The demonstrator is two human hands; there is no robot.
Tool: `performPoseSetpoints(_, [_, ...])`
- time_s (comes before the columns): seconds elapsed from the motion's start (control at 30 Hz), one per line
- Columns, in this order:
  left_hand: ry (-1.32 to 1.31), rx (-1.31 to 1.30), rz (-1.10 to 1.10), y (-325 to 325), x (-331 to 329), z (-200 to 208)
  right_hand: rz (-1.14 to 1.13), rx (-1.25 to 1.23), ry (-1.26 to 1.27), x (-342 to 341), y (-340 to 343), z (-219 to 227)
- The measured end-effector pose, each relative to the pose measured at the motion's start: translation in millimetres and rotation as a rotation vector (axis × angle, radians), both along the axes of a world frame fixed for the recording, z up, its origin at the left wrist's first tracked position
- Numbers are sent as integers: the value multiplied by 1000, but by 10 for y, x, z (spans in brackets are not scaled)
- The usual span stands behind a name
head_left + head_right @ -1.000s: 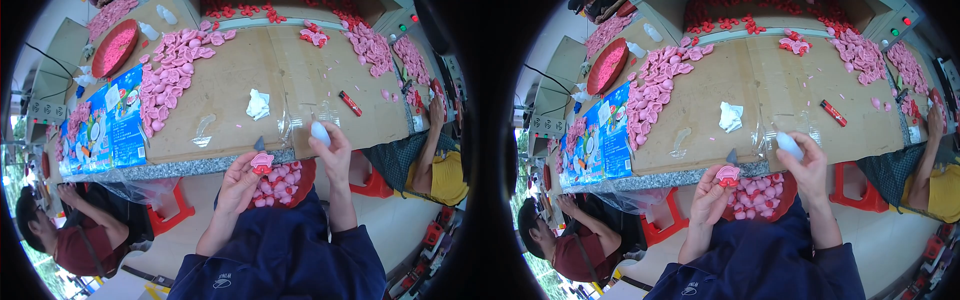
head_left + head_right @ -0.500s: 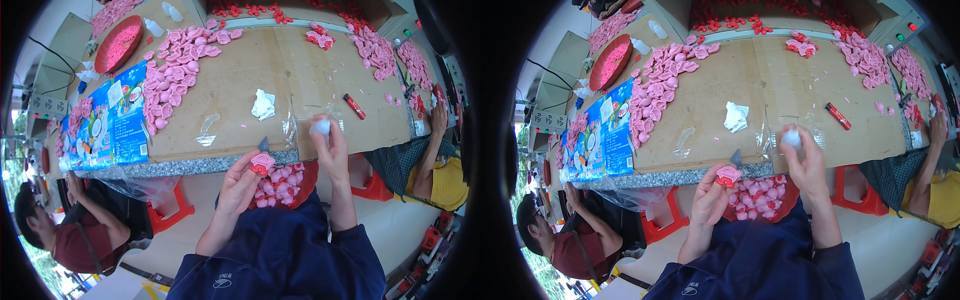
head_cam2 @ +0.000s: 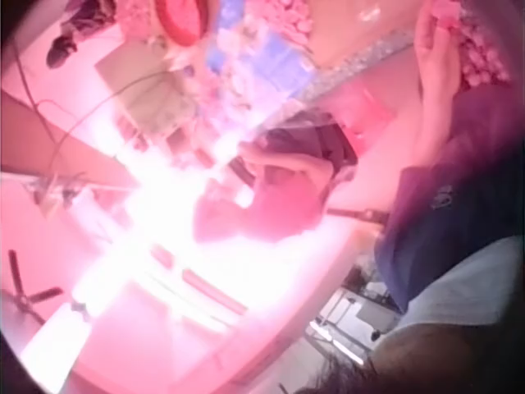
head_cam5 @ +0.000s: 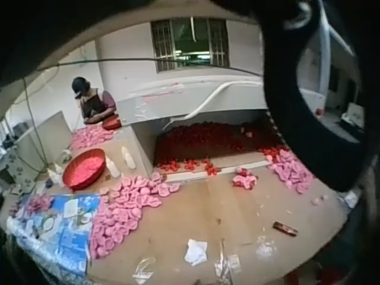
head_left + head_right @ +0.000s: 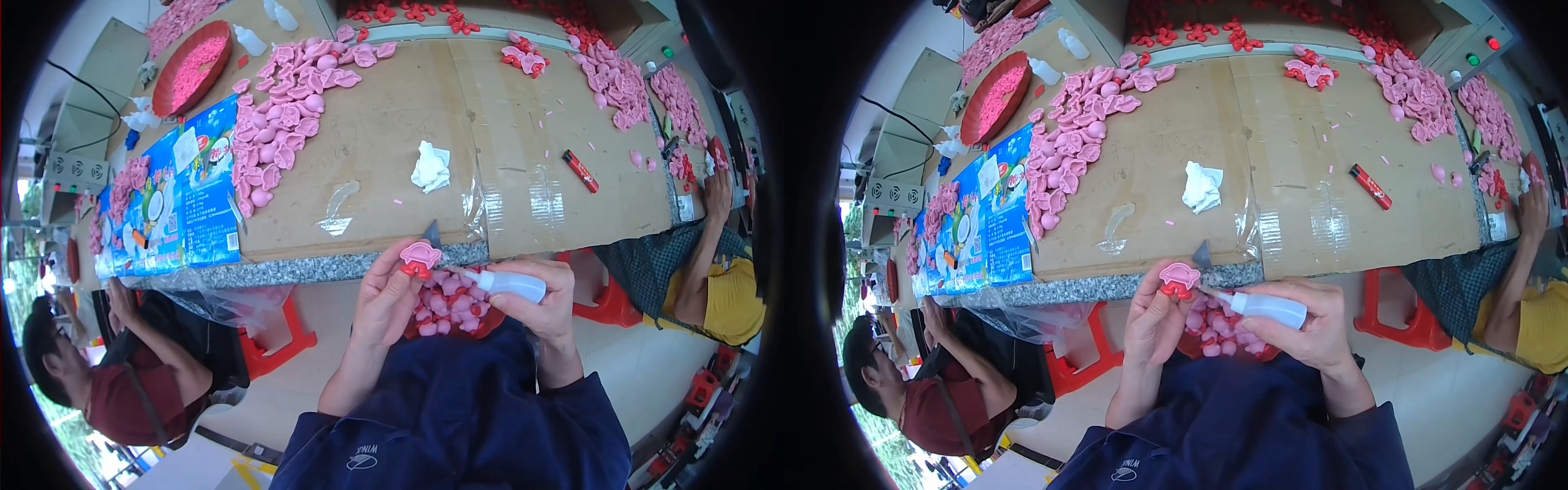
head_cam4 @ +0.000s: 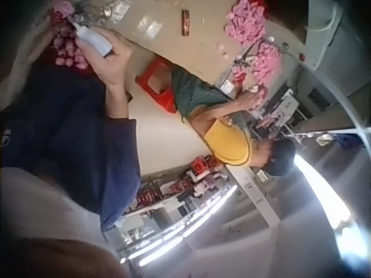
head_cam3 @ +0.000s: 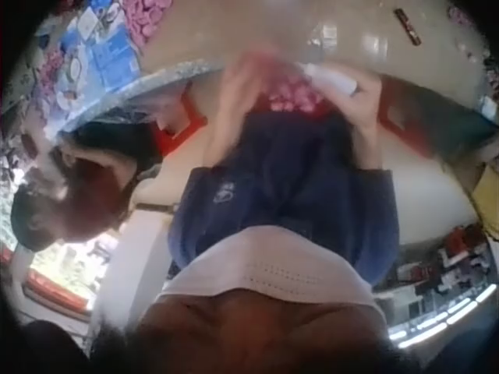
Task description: Assembling small pink toy components using glue at a workshop table.
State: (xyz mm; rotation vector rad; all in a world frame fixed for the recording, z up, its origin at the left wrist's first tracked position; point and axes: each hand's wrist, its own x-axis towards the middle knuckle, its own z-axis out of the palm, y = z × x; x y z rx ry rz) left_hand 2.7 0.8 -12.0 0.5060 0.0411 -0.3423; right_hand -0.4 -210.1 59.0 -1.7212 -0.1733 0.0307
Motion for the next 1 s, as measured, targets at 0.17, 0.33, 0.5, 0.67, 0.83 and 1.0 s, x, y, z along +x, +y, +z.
performPoseSetpoints(0.17, [-6,8,-2,-20,4,28,30,-13,77,-12,3,-30])
performPoseSetpoints(0.33, [-20,7,-8,-20,4,27,10,14,108,-22,5,-21])
performPoseSetpoints(0.5, [-21,11,-13,-32,-4,35,20,-24,103,-24,-10,-27])
performPoseSetpoints(0.67, [-20,14,-10,-33,-5,32,9,-26,102,-34,-9,-42])
performPoseSetpoints(0.83, [-26,17,-8,-35,-5,35,15,-53,98,-27,-14,-30])
performPoseSetpoints(1.0, [-20,21,-11,-34,-1,40,29,-47,91,-30,-16,-22])
